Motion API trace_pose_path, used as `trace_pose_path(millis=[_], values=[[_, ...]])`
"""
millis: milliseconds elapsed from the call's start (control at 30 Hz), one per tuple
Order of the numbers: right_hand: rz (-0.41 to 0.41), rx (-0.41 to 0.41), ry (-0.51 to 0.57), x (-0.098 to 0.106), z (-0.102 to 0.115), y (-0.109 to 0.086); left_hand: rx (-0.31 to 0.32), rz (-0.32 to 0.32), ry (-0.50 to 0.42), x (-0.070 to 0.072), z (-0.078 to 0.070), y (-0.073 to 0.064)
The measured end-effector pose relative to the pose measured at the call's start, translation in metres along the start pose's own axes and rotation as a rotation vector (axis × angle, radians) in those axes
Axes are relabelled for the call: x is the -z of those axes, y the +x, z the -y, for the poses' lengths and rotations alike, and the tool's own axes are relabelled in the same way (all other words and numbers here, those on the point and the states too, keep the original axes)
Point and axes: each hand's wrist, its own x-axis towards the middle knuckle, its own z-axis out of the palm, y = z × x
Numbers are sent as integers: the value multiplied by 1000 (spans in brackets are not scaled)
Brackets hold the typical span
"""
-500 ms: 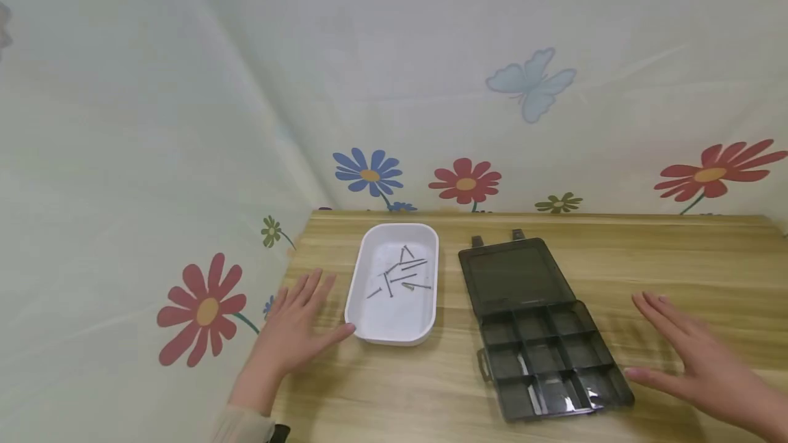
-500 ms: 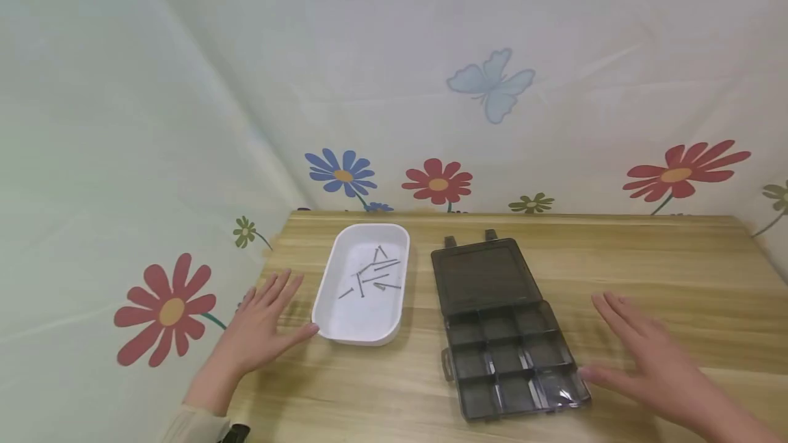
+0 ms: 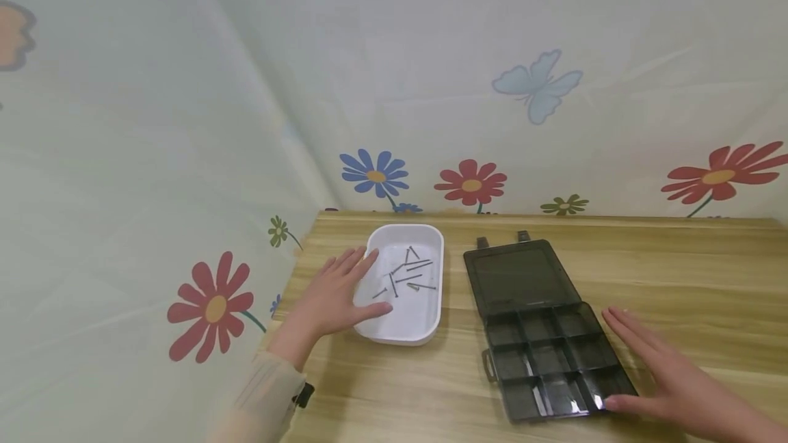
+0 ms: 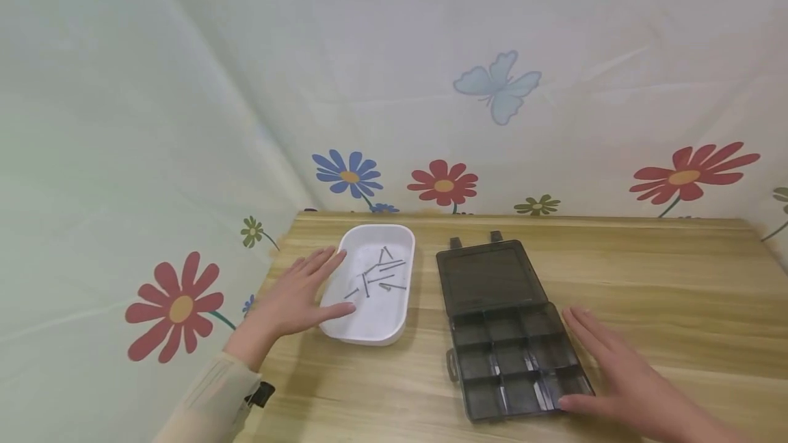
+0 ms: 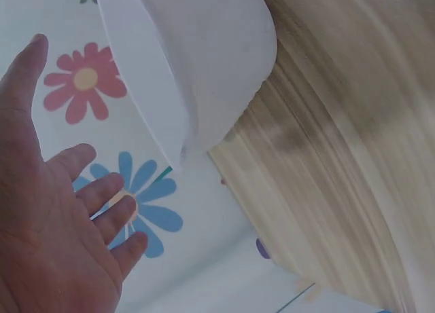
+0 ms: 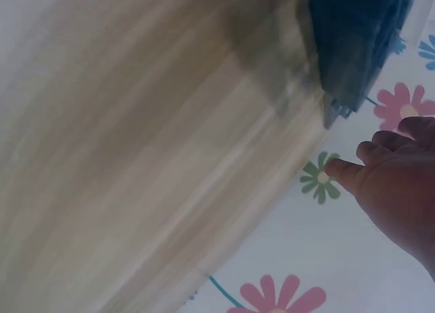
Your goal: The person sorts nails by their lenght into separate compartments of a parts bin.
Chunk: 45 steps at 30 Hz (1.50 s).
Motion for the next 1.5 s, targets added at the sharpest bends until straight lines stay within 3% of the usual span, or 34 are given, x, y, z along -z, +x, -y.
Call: trace_pose_path(millis=[167, 333, 700, 800, 1267, 1500], values=[[-25, 47, -41, -6, -2, -5, 31, 60, -57, 1, -9, 18], [53, -57, 15, -7, 0, -9, 20, 110, -73, 0, -17, 38], [76, -100, 78, -14, -5, -14, 61, 202, -100, -17, -26, 82], [52, -86, 50, -17, -6, -15, 67, 210, -131, -20, -26, 90], [115, -159, 50, -17, -5, -9, 79, 181, -170, -32, -17, 121], [72, -128, 8, -19, -6, -14, 53, 212, -177, -40, -13, 132]])
